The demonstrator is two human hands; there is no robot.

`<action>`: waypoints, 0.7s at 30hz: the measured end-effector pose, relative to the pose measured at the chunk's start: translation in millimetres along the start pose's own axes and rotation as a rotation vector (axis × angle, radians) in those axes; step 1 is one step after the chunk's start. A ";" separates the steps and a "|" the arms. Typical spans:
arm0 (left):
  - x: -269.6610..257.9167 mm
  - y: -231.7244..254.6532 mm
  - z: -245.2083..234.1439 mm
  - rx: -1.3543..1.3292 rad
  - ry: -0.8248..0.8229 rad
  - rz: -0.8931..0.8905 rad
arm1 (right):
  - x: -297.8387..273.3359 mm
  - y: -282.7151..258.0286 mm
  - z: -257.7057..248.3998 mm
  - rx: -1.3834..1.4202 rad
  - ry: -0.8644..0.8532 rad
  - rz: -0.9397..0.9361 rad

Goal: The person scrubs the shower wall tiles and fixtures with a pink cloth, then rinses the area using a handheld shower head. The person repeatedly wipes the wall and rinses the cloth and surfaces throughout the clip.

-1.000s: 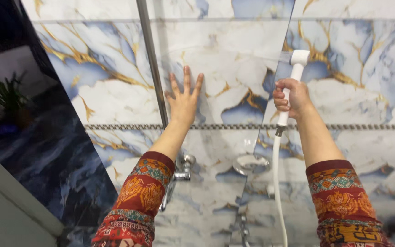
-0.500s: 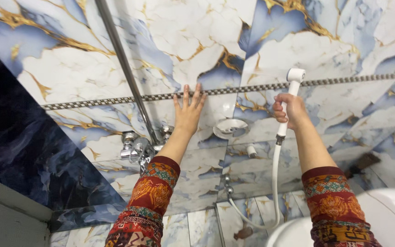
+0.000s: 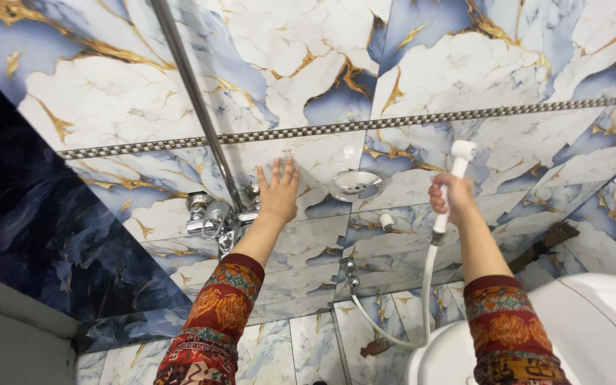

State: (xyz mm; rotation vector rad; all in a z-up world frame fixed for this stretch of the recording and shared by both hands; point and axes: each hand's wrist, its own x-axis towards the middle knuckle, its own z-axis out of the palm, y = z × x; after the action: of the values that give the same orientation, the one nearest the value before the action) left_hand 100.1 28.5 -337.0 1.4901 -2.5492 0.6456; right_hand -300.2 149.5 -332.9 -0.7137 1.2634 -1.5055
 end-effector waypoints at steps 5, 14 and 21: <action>-20.9 5.8 6.9 -0.441 -0.328 0.088 | -19.0 51.8 84.8 -0.399 -0.128 -0.057; -100.5 -9.3 -19.4 -1.442 0.038 0.206 | -81.8 157.2 223.4 -0.716 -0.330 -0.070; -133.0 -49.5 -60.1 -1.318 0.254 0.075 | -108.1 159.9 292.4 -0.488 -0.426 -0.132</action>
State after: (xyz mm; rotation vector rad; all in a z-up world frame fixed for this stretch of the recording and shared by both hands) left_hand 203.4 139.4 -309.1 0.7318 -1.9859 -0.7136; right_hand 46.2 154.5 -385.9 -1.3797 1.2716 -1.0643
